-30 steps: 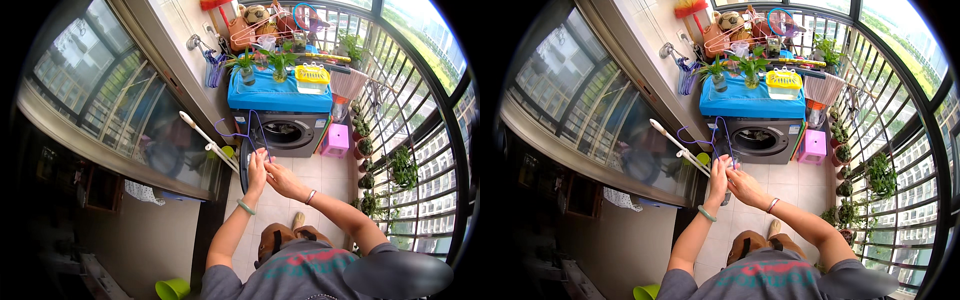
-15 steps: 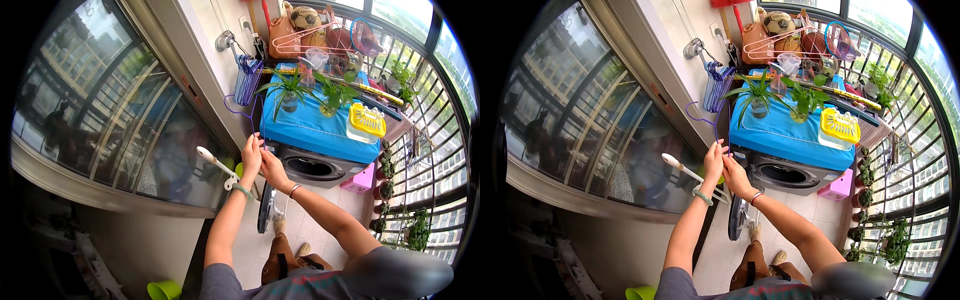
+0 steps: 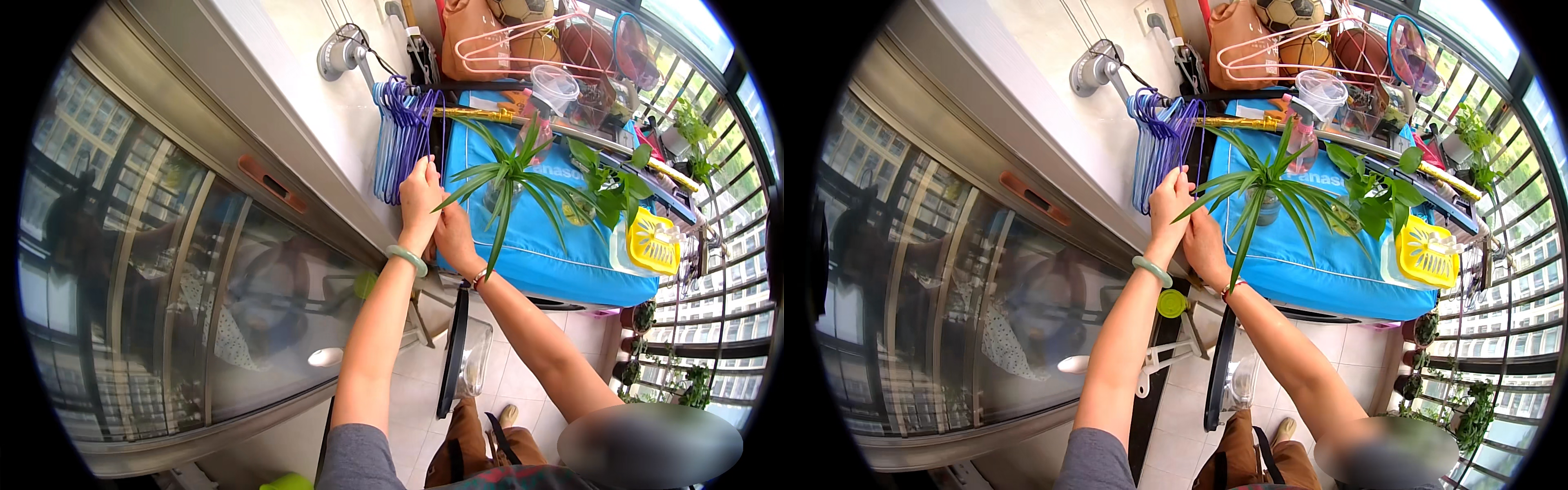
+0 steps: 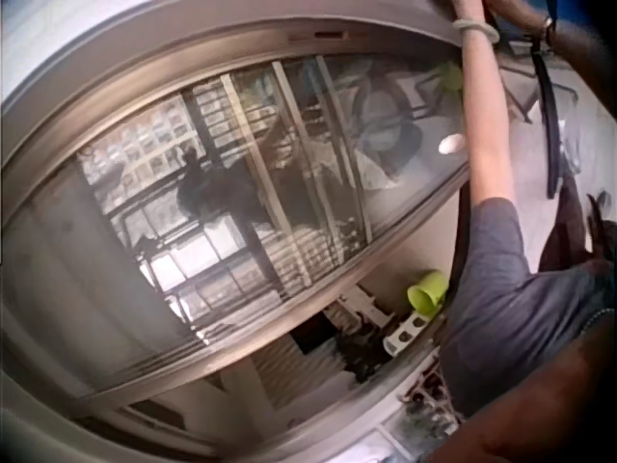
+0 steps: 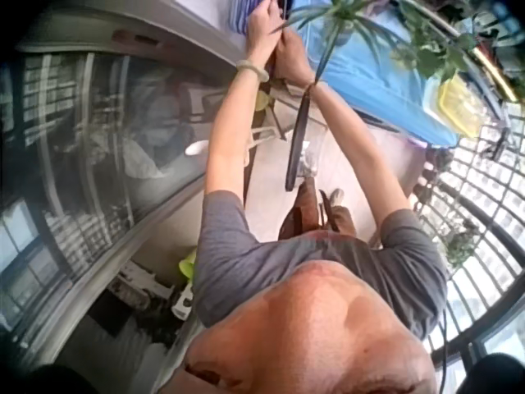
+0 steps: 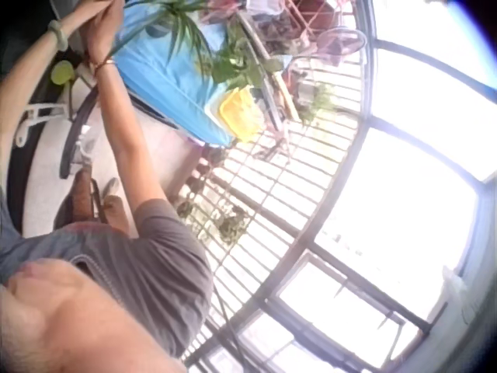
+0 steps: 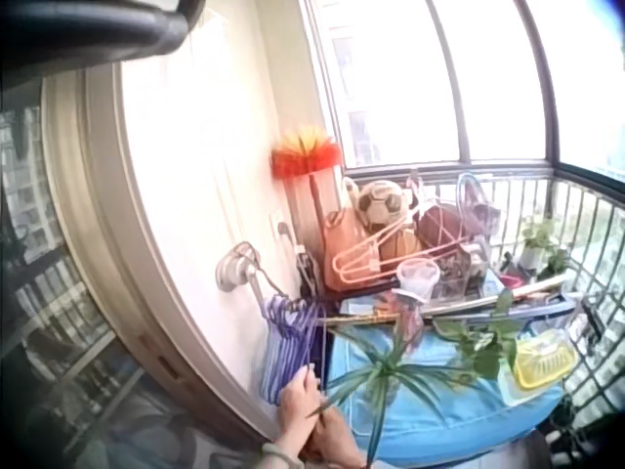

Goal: The person removes clothes from a washing machine, places them on hangers, and hangs them on a drying rack. They handle a black dress, dark shorts, and a white skirt, using different hangers for each item.

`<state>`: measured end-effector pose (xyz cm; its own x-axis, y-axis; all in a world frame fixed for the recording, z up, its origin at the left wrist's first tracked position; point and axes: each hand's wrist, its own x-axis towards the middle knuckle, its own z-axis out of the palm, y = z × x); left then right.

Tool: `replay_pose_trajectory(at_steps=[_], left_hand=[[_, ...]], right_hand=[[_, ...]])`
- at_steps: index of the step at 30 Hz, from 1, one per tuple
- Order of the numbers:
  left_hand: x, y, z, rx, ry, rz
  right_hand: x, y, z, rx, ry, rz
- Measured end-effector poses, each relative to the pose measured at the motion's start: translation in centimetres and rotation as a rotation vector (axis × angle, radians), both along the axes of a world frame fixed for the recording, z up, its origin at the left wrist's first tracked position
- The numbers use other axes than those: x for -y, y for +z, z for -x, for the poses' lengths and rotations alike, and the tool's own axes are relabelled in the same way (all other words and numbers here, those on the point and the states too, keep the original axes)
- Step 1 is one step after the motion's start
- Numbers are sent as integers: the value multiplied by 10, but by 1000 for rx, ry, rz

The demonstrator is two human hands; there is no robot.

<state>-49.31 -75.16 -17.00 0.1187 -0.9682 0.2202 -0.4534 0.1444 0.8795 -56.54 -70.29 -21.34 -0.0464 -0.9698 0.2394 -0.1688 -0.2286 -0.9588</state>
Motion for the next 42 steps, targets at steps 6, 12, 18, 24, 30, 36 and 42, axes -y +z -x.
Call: replay_pose_trajectory(at_steps=[6,12,18,24,30,36,42], left_hand=[[25,-17,-7,100,44,68],[6,-9,3,-107,20,80],[10,-7,3,-145,53,87],[12,-14,5,-152,57,107],[40,-29,-7,103,-19,1],[21,-27,4,-93,-11,126],[25,-24,5,-208,50,68]], right_hand=[[23,-12,-7,11,11,-18],[12,-4,-5,-50,-41,172],[22,-12,1,-175,-37,163],[24,-13,6,-238,-60,144],[41,-30,2,-138,-12,-6],[24,-22,-1,-113,-103,191],[37,-20,6,-337,-119,291]])
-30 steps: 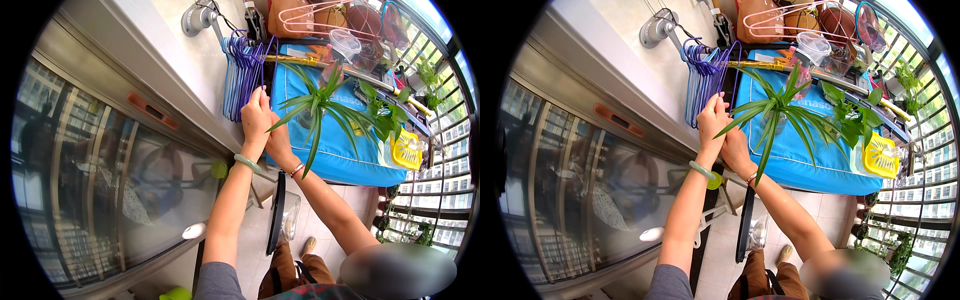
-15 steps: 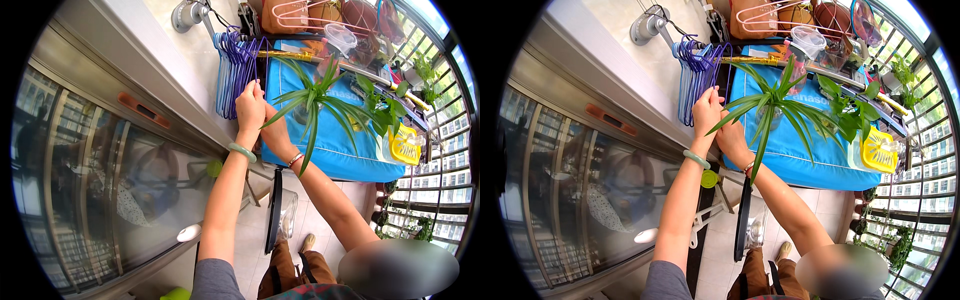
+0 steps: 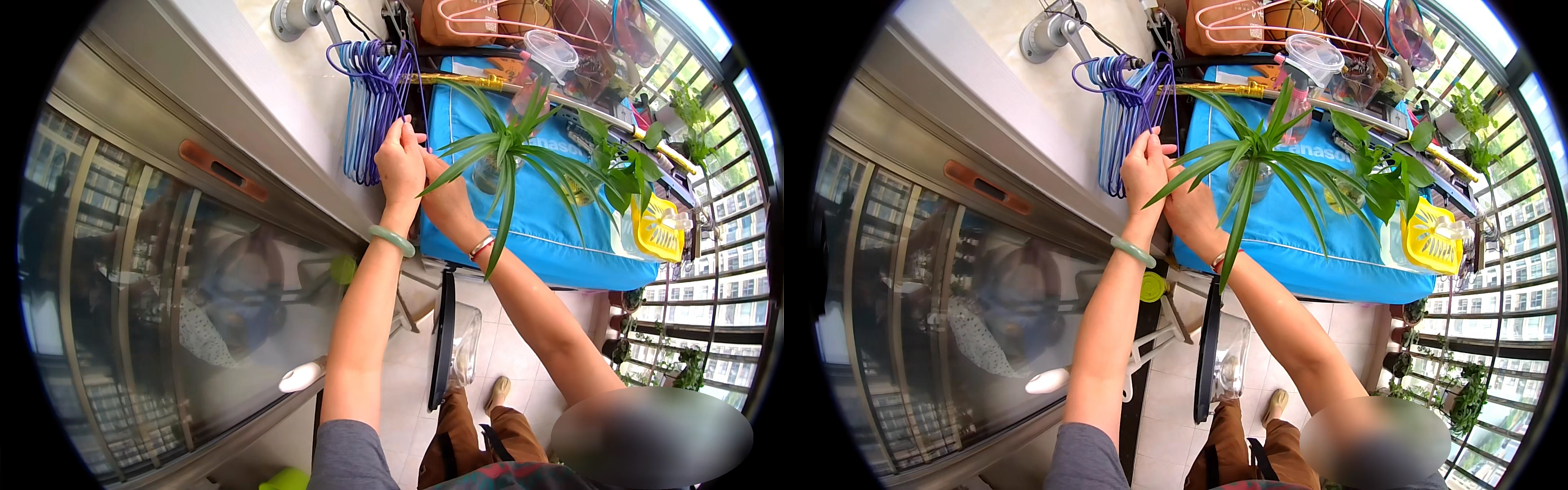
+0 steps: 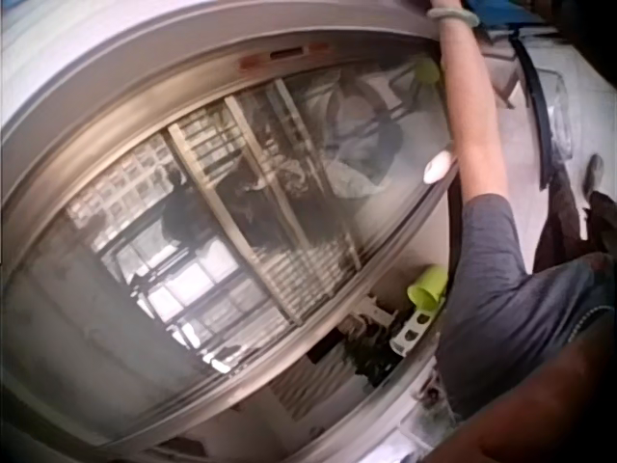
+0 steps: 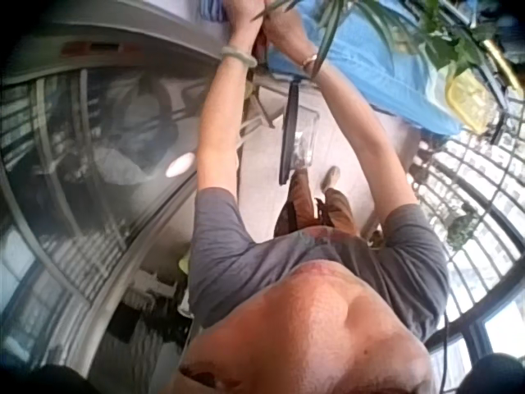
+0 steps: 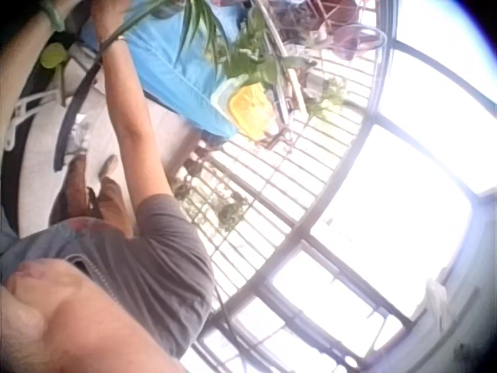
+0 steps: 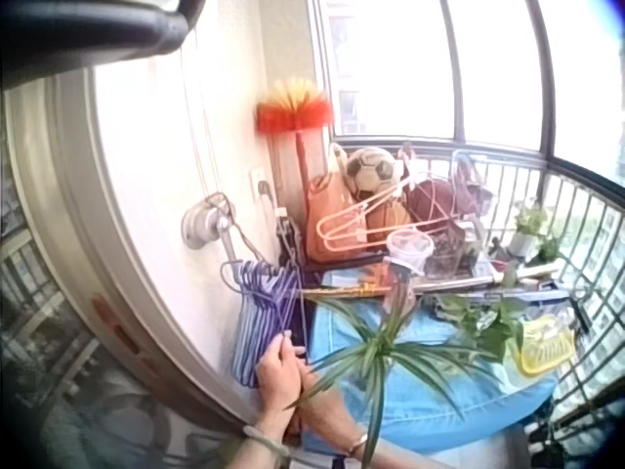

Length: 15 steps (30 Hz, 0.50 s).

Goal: The person removes clothes from a washing machine, places them on hangers, and hangs them on a drying rack. They handle a black dress, dark shorts, and a white skirt, using different hangers for each item.

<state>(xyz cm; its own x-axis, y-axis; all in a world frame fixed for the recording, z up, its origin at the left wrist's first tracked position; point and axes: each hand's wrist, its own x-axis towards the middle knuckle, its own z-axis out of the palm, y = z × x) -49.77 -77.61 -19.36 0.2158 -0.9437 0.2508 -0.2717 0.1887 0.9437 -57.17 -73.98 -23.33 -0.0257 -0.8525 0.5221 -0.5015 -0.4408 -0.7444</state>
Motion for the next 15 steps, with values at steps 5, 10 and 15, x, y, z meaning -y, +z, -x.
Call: replay_pose_trajectory(at_steps=[5,10,15], left_hand=[[10,-13,-4,146,-10,98],[15,-16,-8,237,-52,20],[20,-16,-18,448,-28,-9]], right_hand=[[-2,-2,-3,95,29,-122],[-4,2,-3,166,53,-190],[-5,6,-7,226,126,-287]])
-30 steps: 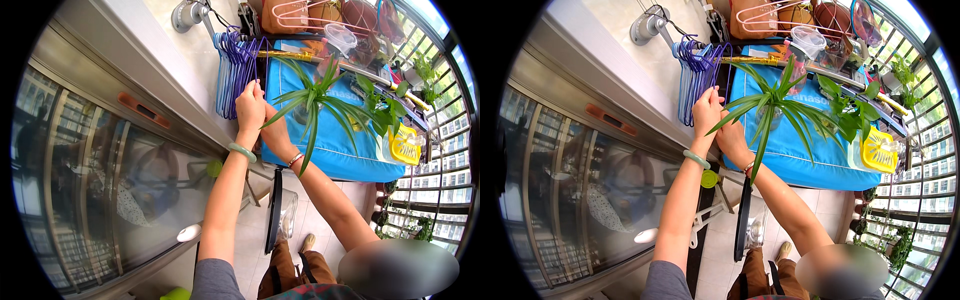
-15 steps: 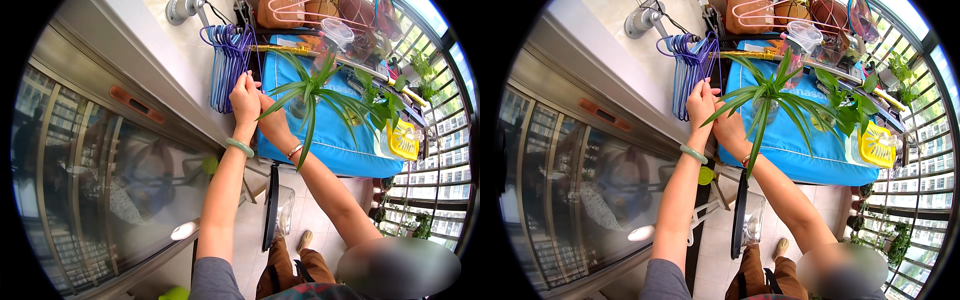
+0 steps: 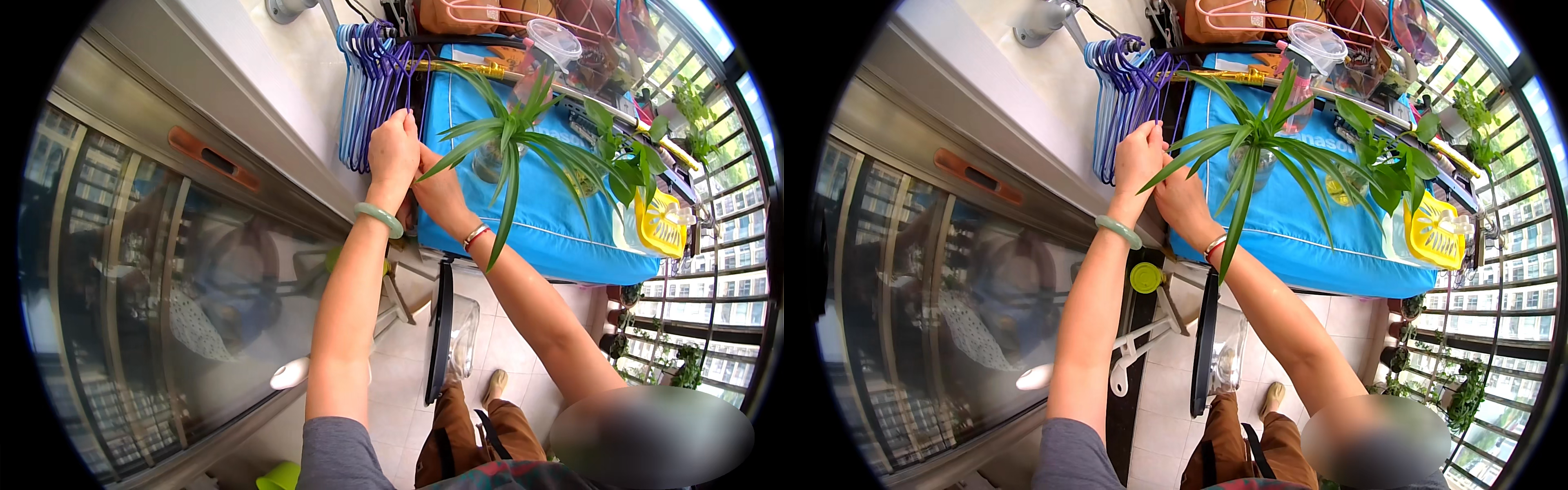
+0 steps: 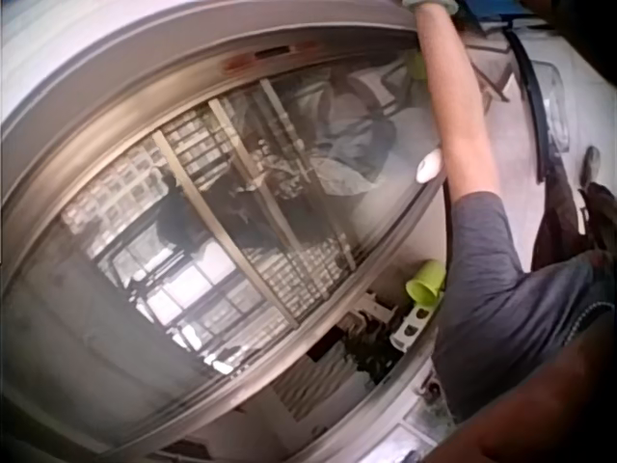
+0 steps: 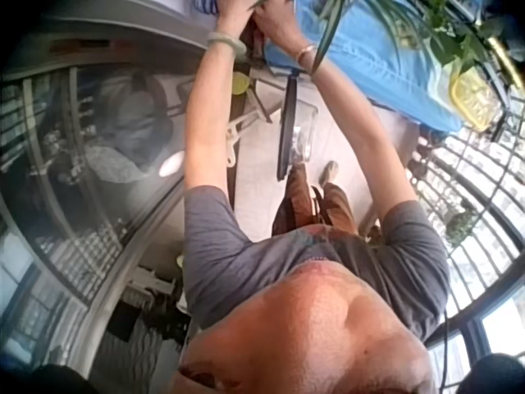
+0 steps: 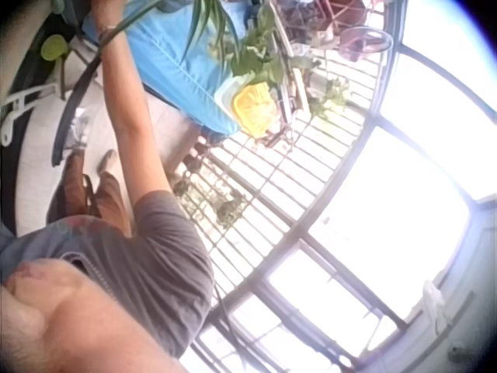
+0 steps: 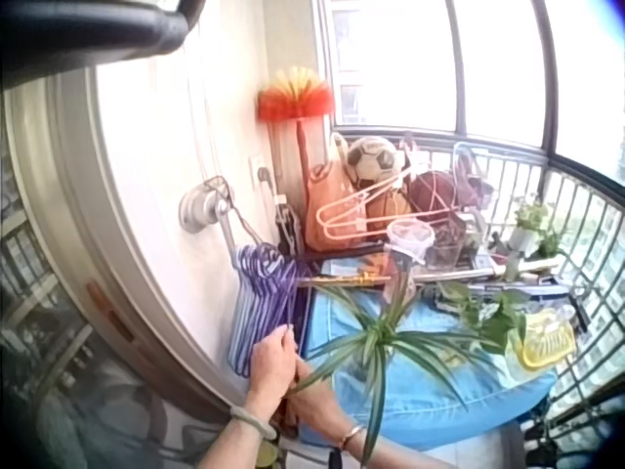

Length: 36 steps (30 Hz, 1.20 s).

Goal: The person removes clothes from a washing machine, places them on hangers, and hangs them on a drying rack. They handle a black dress, dark shorts, and a white skirt, using different hangers for each item.

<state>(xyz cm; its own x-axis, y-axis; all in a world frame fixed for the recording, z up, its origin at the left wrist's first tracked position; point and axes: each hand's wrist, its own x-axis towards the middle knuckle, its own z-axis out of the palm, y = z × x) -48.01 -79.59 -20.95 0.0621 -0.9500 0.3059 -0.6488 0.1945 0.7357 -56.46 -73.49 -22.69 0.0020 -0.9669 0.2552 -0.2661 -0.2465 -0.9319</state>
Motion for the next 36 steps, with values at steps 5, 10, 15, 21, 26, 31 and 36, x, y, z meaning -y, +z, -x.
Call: replay_pose_trajectory(at_steps=[5,10,15,21,26,31,36], left_hand=[[-25,-12,-2,92,43,41],[-104,-24,-2,-204,42,103],[-228,-49,39,-749,25,124],[-370,-180,130,-1190,98,-298],[-430,-315,198,-1295,77,-719],[-449,-387,213,-1244,72,-748],[-442,-427,208,-1360,158,-878]], right_hand=[[-16,-21,2,-10,45,-45],[-87,-30,7,69,40,142],[-169,-62,46,-60,159,137],[-249,-256,151,189,24,-663],[-205,-396,238,-196,-80,-672],[-124,-472,254,-553,-96,-275],[-86,-559,295,-1015,-150,246]])
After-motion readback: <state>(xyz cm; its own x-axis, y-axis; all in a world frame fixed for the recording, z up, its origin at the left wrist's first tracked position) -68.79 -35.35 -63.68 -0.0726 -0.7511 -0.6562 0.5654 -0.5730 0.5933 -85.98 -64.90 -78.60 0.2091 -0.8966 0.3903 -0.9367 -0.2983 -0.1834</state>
